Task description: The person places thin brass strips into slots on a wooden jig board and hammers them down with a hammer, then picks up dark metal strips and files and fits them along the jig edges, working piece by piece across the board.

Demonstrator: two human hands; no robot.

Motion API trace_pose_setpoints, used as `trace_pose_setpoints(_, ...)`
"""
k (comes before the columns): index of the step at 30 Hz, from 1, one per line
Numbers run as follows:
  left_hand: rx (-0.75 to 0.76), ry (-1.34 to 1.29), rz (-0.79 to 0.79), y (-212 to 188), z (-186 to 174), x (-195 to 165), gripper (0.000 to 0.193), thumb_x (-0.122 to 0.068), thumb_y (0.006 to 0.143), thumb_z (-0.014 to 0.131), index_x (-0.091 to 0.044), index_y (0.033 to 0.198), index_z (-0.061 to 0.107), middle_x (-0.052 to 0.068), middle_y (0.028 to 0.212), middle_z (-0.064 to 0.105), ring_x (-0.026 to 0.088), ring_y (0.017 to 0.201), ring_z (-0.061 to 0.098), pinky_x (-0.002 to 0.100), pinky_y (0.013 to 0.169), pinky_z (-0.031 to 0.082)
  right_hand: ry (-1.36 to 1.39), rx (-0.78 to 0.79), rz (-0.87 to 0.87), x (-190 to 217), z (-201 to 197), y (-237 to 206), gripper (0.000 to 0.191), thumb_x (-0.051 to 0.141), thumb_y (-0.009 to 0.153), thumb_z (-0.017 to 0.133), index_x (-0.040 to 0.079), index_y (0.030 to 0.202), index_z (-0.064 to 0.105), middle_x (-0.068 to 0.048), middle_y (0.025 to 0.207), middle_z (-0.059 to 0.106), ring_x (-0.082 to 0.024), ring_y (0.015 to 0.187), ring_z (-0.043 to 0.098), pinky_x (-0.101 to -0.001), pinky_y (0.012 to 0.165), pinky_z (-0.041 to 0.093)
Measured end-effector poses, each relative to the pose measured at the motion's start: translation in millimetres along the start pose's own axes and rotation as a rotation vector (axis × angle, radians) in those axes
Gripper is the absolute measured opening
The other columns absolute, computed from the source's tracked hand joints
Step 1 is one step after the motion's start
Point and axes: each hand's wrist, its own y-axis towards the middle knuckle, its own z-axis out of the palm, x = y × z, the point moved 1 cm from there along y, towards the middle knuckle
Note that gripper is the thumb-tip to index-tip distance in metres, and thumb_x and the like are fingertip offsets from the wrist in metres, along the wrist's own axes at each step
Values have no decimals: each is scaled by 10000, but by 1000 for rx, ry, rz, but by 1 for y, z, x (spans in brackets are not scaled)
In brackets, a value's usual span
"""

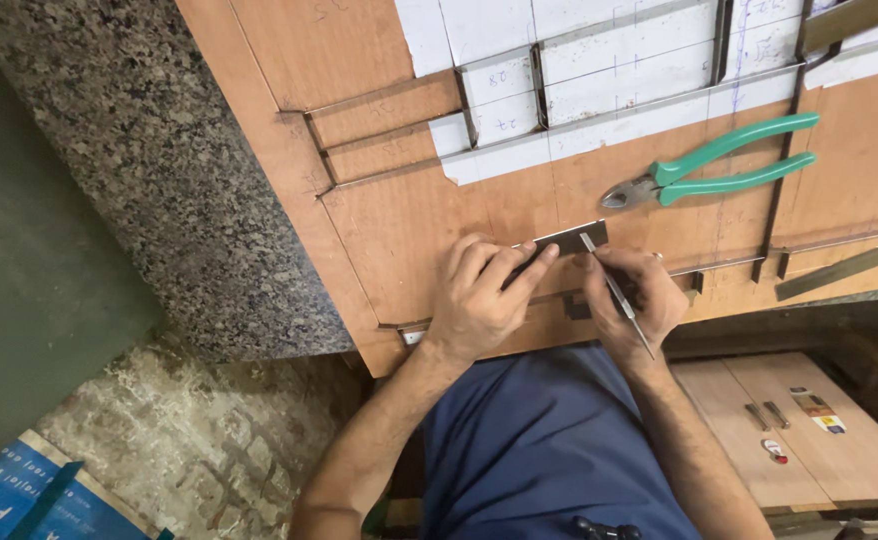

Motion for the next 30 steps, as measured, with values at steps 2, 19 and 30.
trace_pose_setpoints(2,5,5,3,0,1,0,327,-57,931,717,-106,1252,761,6,1044,670,189,939,584,405,975,494,38,19,-3,0,0,1,191,-54,952,806,-19,1039,640,-124,956,720,-118,763,661,-242,669,524)
trace_pose_setpoints(19,96,101,25,0,2,-2,402,-97,951,649,-135,1345,720,30,1130,659,210,1021,576,410,979,484,79,-22,117,0,-6,-2,145,-54,1027,756,-12,1050,619,-137,1049,752,-75,804,661,-211,723,540)
trace_pose_setpoints(30,92,88,-4,0,2,-3,401,-82,936,665,-150,1326,726,15,1101,652,208,1012,573,421,999,481,75,4,128,3,-4,-3,212,-46,979,771,5,1068,584,-132,1125,728,-73,816,651,-211,704,529)
